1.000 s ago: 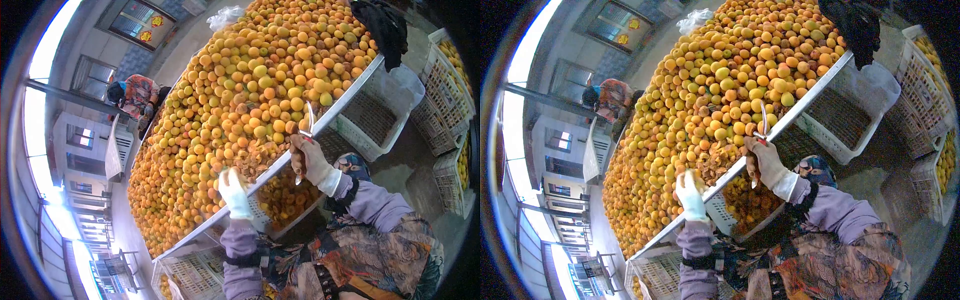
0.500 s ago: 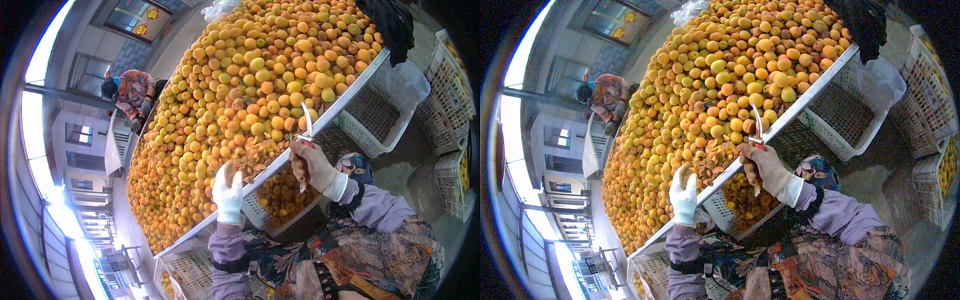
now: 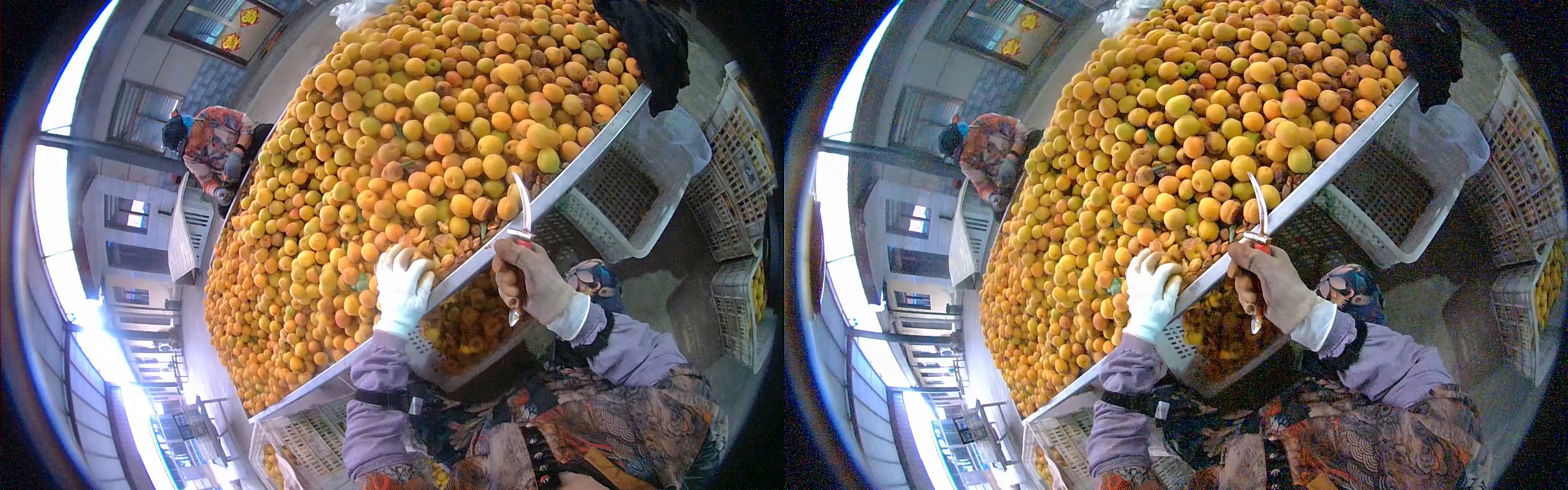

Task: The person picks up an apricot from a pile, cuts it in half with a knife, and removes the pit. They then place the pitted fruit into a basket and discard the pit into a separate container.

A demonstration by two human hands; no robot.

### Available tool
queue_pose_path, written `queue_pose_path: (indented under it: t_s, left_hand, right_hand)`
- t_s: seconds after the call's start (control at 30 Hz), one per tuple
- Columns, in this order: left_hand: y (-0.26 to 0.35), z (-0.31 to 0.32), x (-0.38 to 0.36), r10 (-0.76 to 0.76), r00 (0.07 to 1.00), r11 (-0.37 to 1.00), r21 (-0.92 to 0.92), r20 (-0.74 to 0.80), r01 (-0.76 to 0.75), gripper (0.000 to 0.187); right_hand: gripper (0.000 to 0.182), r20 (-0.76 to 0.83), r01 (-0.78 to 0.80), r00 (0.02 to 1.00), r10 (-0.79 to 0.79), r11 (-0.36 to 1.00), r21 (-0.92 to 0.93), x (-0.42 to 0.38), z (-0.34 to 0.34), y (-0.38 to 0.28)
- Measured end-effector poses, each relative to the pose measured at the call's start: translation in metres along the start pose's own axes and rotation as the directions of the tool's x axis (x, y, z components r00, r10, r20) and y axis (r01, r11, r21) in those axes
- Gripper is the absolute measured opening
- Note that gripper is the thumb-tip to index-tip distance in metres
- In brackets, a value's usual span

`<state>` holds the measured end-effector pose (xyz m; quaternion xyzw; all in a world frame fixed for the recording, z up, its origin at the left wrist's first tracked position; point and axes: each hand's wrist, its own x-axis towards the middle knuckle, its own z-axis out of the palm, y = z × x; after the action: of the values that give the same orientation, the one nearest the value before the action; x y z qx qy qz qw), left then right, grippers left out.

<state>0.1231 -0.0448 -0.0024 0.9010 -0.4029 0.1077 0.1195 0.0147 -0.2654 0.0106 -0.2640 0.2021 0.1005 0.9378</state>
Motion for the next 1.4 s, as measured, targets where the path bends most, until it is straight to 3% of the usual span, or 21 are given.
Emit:
queue_pose_path:
  t_s: [0.2, 0.27, 0.4, 0.67, 0.73, 0.8, 0.87, 0.93, 1.0, 1.07, 1.13, 1.17, 1.2, 1.27, 1.33, 1.4]
  left_hand:
    - [-0.024, -0.012, -0.005, 0.074, 0.996, 0.997, 0.021, 0.05, -0.075, 0.02]
    - [-0.033, -0.016, -0.008, 0.112, 0.987, 0.989, 0.083, 0.114, -0.122, 0.021]
    - [-0.054, -0.014, -0.016, 0.114, 0.988, 0.978, 0.164, 0.101, -0.13, 0.022]
    - [-0.065, -0.013, -0.016, 0.054, 0.996, 0.975, 0.21, 0.076, -0.069, 0.023]
    - [-0.055, -0.008, -0.022, -0.009, 0.999, 0.973, 0.233, 0.046, -0.002, 0.026]
    - [-0.048, -0.009, -0.024, -0.002, 0.998, 0.994, 0.108, 0.07, -0.006, 0.032]
    - [-0.041, -0.015, -0.019, -0.153, 0.988, 0.986, -0.072, 0.005, 0.153, 0.031]
    - [-0.044, -0.017, -0.004, -0.14, 0.972, 0.989, -0.066, -0.187, 0.129, 0.025]
    - [-0.056, -0.016, 0.016, -0.232, 0.918, 0.971, -0.133, -0.322, 0.199, 0.024]
    - [-0.071, -0.017, 0.041, -0.256, 0.917, 0.965, -0.138, -0.306, 0.223, 0.031]
    - [-0.08, -0.003, 0.066, -0.367, 0.87, 0.885, -0.413, -0.329, 0.217, 0.041]
    - [-0.087, 0.001, 0.075, -0.362, 0.873, 0.884, -0.418, -0.327, 0.21, 0.041]
    - [-0.096, 0.003, 0.083, -0.327, 0.911, 0.932, -0.246, -0.25, 0.267, 0.046]
    - [-0.113, 0.006, 0.096, -0.307, 0.95, 0.948, 0.066, -0.047, 0.31, 0.054]
    - [-0.126, 0.005, 0.104, -0.332, 0.943, 0.942, 0.054, 0.034, 0.33, 0.054]
    - [-0.122, 0.004, 0.103, -0.333, 0.943, 0.942, 0.06, 0.022, 0.331, 0.053]
  right_hand:
    - [0.025, 0.005, 0.024, 1.0, -0.024, 0.998, -0.059, -0.011, 0.002, -0.007]
    - [0.026, 0.002, 0.034, 0.999, -0.034, 0.999, -0.038, -0.014, 0.004, -0.007]
    - [0.027, -0.005, 0.027, 1.0, -0.028, 0.999, -0.034, -0.012, 0.006, -0.009]
    - [0.023, 0.042, -0.05, 0.998, 0.053, 0.995, -0.089, -0.002, 0.006, 0.005]
    - [0.025, 0.038, 0.013, 0.999, -0.01, 0.997, -0.079, -0.005, 0.005, 0.003]
    - [0.026, 0.024, -0.025, 0.999, 0.028, 0.993, -0.111, -0.011, 0.004, -0.003]
    - [0.024, 0.03, -0.027, 0.999, 0.031, 0.991, -0.132, -0.008, 0.002, 0.001]
    - [0.023, 0.036, -0.021, 0.999, 0.026, 0.99, -0.136, -0.008, 0.005, 0.003]
    - [0.021, 0.031, -0.047, 0.998, 0.052, 0.988, -0.148, -0.003, 0.005, 0.008]
    - [0.019, 0.001, -0.102, 0.995, 0.104, 0.979, -0.176, -0.001, 0.012, 0.012]
    - [0.018, 0.038, -0.072, 0.996, 0.081, 0.98, -0.183, 0.0, 0.014, 0.015]
    - [0.018, 0.046, -0.038, 0.997, 0.054, 0.954, -0.296, 0.0, 0.016, 0.016]
    - [0.017, 0.057, -0.002, 0.998, 0.028, 0.913, -0.407, 0.0, 0.017, 0.018]
    - [0.019, 0.088, 0.082, 0.995, -0.047, 0.887, -0.454, 0.002, 0.015, 0.029]
    - [0.021, 0.084, 0.09, 0.995, -0.058, 0.884, -0.459, 0.003, 0.015, 0.029]
    - [0.022, 0.052, 0.047, 0.998, -0.024, 0.868, -0.494, 0.008, 0.011, 0.03]
